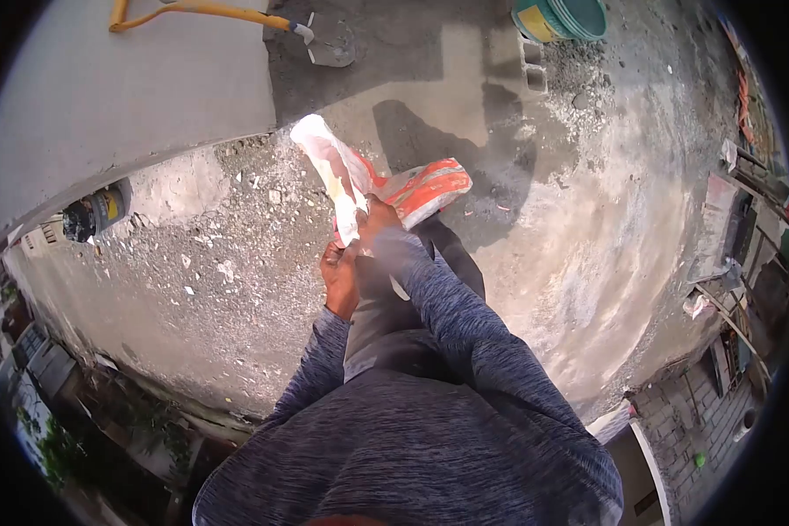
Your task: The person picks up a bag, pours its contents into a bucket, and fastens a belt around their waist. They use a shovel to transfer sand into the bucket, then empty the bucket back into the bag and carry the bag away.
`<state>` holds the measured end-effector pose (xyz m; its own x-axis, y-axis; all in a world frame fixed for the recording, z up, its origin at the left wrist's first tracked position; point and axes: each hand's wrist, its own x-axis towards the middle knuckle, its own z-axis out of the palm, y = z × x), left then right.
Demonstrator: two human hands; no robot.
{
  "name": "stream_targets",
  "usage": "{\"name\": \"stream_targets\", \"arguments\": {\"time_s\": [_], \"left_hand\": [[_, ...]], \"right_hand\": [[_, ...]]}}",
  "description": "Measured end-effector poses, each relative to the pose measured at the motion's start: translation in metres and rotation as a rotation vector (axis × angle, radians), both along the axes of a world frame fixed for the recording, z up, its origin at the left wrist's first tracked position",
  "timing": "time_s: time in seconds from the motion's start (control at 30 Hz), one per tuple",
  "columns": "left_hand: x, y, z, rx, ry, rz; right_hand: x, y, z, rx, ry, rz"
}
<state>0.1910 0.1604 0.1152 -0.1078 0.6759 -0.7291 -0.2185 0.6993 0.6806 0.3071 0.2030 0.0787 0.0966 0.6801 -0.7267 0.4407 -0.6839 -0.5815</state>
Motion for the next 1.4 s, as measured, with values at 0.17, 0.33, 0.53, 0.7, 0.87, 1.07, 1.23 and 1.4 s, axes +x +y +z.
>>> {"name": "stream_targets", "arguments": {"time_s": [0.17, 0.33, 0.53, 0.7, 0.87, 1.07, 1.23, 1.4], "left_hand": [[0.064, -0.015, -0.013, -0.389, -0.312, -0.082], [0.125, 0.027, 0.032, -0.581, -0.186, -0.616], [0.19, 0.164, 0.072, 0.815, 0.874, -0.915], [0.276, 0.293, 0.091, 1.18, 1.047, -1.305], [0.347, 0.374, 0.031, 1.518, 0.883, -1.939], [0.35, 0.468, -0.037, 1.342, 0.839, -2.109], [0.302, 0.511, -0.068, 0.902, 0.854, -2.019], [0.261, 0.493, -0.091, 0.648, 0.667, -1.846]], "right_hand": [[0.111, -0.009, 0.018, 0.28, 0.142, -0.577], [0.197, 0.002, 0.038, 0.368, 0.025, -0.523], [0.258, 0.028, 0.051, 0.444, 0.082, -0.369], [0.297, 0.077, 0.067, 0.413, 0.159, -0.321], [0.316, 0.138, 0.06, 0.417, 0.07, -0.316], [0.329, 0.209, 0.041, 0.282, 0.036, -0.397], [0.356, 0.268, 0.027, 0.153, -0.073, -0.266], [0.386, 0.306, -0.022, 0.125, -0.089, -0.207]]}}
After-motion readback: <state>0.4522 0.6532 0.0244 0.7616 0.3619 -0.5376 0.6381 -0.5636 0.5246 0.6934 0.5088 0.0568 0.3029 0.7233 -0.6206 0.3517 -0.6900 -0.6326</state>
